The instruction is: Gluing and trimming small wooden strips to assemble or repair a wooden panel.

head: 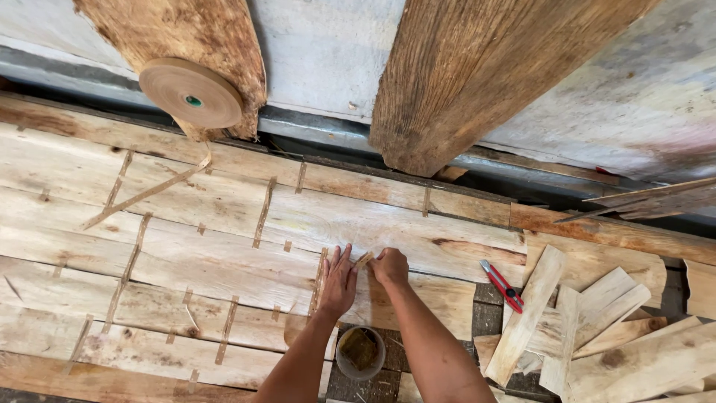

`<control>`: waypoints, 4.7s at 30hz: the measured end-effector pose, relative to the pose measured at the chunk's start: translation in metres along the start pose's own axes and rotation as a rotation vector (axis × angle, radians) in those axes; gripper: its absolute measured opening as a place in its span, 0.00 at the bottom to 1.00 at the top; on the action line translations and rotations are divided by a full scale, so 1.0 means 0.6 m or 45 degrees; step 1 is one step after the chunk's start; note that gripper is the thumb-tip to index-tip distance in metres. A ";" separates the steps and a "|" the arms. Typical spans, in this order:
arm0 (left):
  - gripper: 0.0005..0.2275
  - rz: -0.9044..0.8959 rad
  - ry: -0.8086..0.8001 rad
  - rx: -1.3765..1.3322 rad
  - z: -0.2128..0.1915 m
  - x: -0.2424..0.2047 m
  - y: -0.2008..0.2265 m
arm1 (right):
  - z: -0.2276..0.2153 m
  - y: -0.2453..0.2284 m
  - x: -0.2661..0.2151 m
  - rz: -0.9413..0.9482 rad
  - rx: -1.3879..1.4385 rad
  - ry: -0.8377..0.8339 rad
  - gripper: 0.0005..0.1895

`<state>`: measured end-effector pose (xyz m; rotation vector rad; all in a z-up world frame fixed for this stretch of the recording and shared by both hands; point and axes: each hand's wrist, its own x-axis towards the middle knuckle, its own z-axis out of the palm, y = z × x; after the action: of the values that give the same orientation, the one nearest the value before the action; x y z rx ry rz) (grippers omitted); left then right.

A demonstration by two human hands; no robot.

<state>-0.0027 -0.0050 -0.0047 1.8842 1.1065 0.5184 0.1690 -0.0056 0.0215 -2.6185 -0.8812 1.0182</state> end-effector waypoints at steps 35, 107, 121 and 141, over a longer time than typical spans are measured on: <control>0.15 -0.091 0.055 -0.121 -0.053 -0.017 0.049 | 0.034 0.048 -0.055 -0.504 0.240 0.080 0.26; 0.08 -0.435 -0.534 0.484 -0.127 -0.190 0.104 | 0.038 0.145 -0.271 -0.258 0.160 -0.115 0.16; 0.13 -0.317 0.172 -0.147 -0.077 -0.001 0.071 | -0.027 0.114 -0.127 -0.342 0.028 -0.613 0.29; 0.10 -0.399 0.284 -0.490 -0.003 0.240 0.010 | -0.057 -0.115 0.091 -0.451 0.545 0.101 0.08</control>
<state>0.0736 0.1172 -0.0086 1.3159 1.3121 0.7144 0.1920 0.0832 0.0428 -2.0457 -0.9427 0.8839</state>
